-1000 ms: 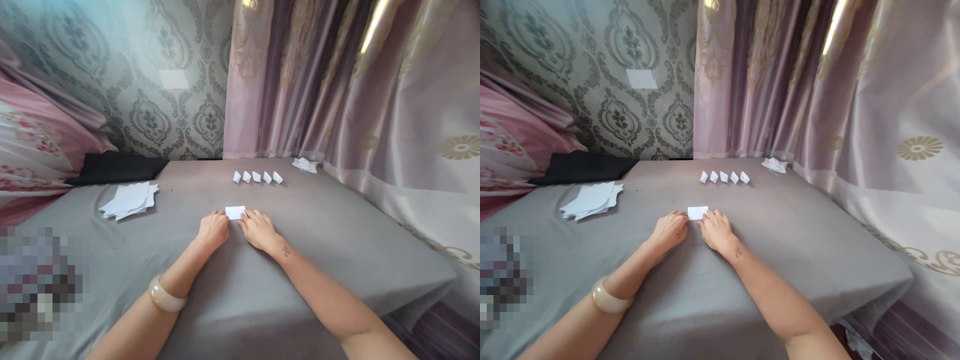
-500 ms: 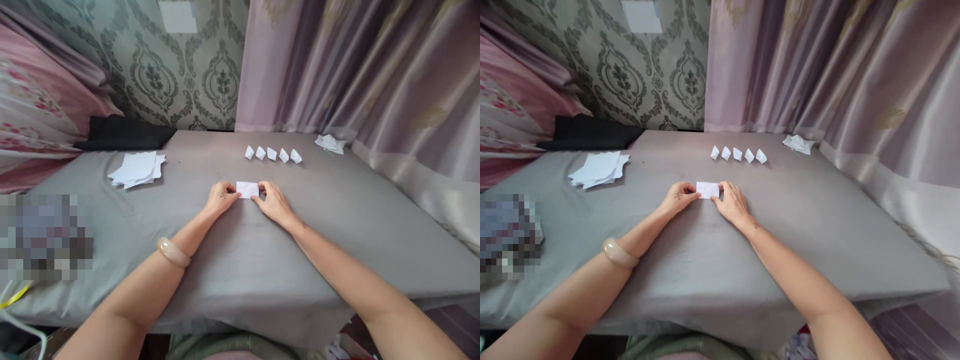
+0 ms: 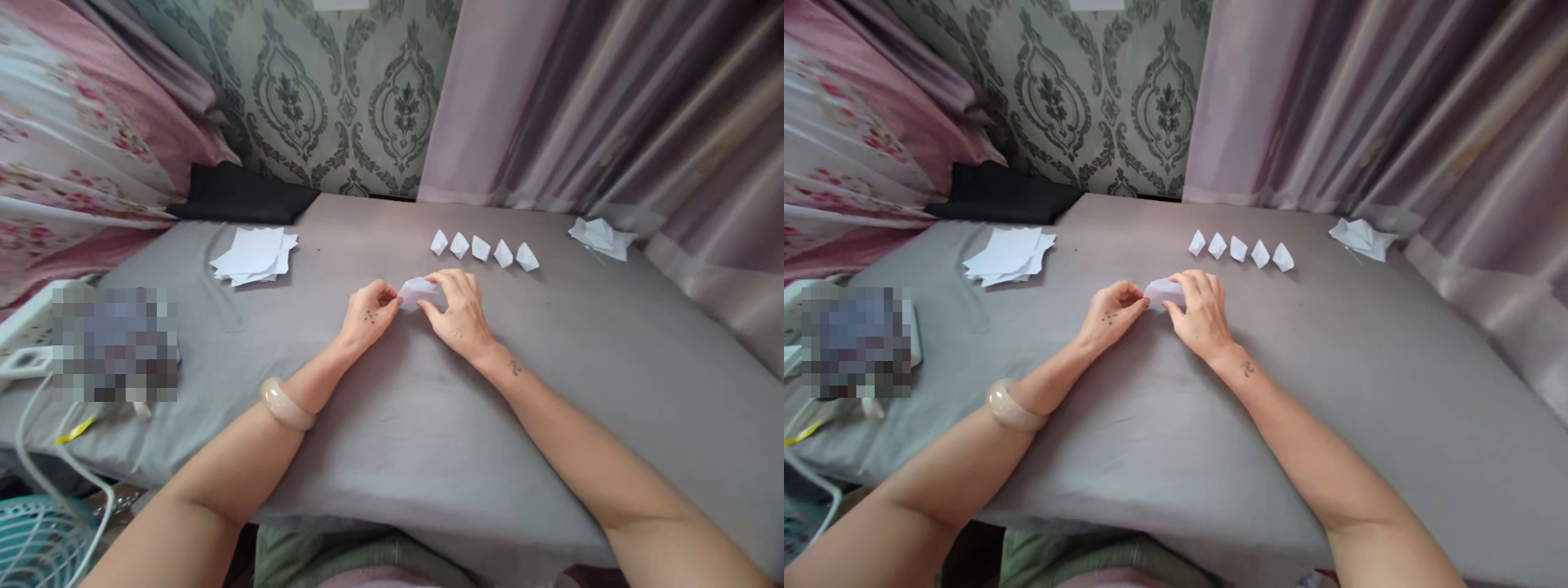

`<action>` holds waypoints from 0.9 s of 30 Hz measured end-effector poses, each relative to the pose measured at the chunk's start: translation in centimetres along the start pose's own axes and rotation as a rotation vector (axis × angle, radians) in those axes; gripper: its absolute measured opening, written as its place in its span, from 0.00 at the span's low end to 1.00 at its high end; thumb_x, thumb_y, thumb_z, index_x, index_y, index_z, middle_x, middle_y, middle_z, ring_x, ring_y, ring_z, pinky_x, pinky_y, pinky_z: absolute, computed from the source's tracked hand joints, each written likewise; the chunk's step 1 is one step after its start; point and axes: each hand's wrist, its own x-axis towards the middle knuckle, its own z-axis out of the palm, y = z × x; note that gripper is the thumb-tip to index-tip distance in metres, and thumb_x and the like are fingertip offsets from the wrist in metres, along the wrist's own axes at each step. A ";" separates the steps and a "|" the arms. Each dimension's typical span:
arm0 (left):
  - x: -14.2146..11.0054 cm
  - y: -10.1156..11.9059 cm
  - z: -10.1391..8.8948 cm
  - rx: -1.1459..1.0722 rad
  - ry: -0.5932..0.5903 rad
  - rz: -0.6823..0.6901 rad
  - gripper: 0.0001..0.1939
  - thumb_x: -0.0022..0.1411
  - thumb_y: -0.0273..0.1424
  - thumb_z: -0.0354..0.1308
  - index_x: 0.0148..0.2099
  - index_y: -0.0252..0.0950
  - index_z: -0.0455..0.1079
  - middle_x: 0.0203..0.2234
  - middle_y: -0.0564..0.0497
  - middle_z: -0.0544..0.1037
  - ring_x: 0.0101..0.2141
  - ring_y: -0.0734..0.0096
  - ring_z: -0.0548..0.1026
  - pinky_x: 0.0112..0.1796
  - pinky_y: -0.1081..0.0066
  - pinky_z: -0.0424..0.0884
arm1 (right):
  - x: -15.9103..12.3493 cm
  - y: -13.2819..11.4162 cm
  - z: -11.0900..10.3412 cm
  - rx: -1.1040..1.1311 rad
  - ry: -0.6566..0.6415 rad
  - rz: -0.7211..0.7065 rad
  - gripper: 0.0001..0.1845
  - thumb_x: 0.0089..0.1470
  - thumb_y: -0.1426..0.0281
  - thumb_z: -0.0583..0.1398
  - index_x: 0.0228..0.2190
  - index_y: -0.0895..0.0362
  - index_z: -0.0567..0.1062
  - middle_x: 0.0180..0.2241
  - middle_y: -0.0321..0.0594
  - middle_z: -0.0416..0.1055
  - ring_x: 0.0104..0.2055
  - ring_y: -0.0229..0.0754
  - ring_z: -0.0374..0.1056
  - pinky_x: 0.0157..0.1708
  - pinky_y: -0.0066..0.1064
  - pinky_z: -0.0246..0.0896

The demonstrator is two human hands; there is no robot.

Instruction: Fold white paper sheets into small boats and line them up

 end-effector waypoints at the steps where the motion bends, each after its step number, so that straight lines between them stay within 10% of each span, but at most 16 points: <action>1: 0.1 -0.2 -0.1 0.011 0.015 0.014 0.04 0.55 0.31 0.58 0.32 0.35 0.69 0.27 0.50 0.78 0.29 0.70 0.75 0.32 0.72 0.69 | 0.2 0.1 0.2 0.018 -0.009 -0.002 0.17 0.51 0.71 0.63 0.44 0.54 0.70 0.44 0.45 0.70 0.48 0.52 0.62 0.49 0.45 0.57; 15: -0.6 -0.6 0.1 0.232 0.006 0.216 0.04 0.62 0.30 0.52 0.38 0.37 0.67 0.29 0.51 0.78 0.30 0.73 0.76 0.33 0.75 0.69 | 0.3 -0.6 0.9 0.005 0.054 -0.202 0.14 0.58 0.75 0.56 0.43 0.48 0.75 0.43 0.42 0.69 0.45 0.45 0.62 0.43 0.38 0.57; 27: 0.0 -0.2 0.8 -0.289 -0.135 -0.216 0.15 0.52 0.27 0.58 0.44 0.32 0.68 0.34 0.46 0.79 0.34 0.67 0.77 0.36 0.70 0.72 | -1.0 -1.2 0.0 -0.104 0.011 -0.278 0.09 0.59 0.74 0.55 0.34 0.52 0.76 0.38 0.40 0.73 0.43 0.43 0.63 0.45 0.37 0.56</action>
